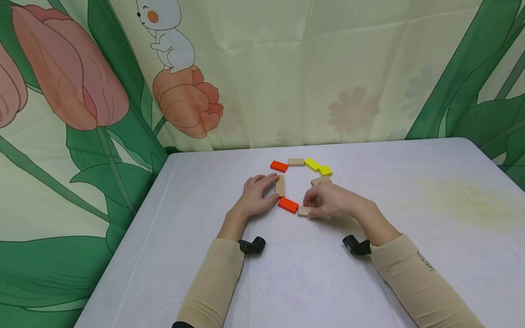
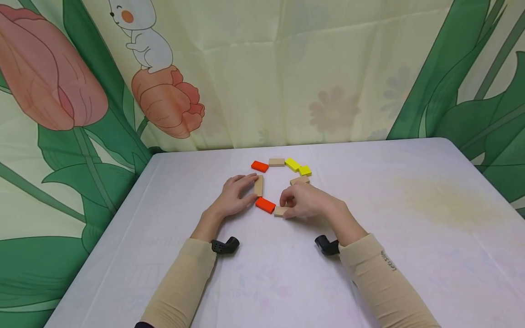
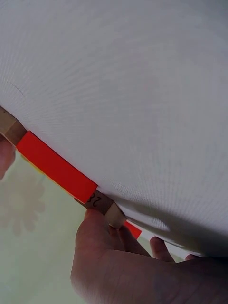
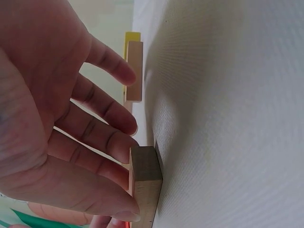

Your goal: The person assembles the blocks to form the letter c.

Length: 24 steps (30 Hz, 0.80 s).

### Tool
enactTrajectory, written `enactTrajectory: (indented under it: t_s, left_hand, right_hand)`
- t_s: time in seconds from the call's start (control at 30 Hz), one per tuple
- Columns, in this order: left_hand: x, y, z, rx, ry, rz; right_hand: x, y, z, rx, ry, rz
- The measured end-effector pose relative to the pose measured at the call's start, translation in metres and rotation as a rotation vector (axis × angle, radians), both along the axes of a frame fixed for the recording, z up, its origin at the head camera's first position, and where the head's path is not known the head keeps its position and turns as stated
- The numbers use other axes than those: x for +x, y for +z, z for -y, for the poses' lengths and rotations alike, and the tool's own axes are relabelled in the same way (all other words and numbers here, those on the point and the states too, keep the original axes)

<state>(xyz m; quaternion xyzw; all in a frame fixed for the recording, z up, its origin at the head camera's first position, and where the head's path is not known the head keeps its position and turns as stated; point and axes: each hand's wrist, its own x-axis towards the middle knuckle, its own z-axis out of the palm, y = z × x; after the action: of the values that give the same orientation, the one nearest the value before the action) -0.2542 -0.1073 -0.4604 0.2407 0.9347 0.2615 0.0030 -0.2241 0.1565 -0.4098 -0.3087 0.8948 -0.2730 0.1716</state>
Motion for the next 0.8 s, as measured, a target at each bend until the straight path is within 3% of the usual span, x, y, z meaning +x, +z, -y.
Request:
enactTrajectory:
  t_s: [0.8]
  left_hand:
    - [0.0002, 0.0001, -0.0003, -0.004, -0.006, 0.003]
  right_hand:
    - [-0.0008, 0.0011, 0.0002, 0.013, -0.009, 0.023]
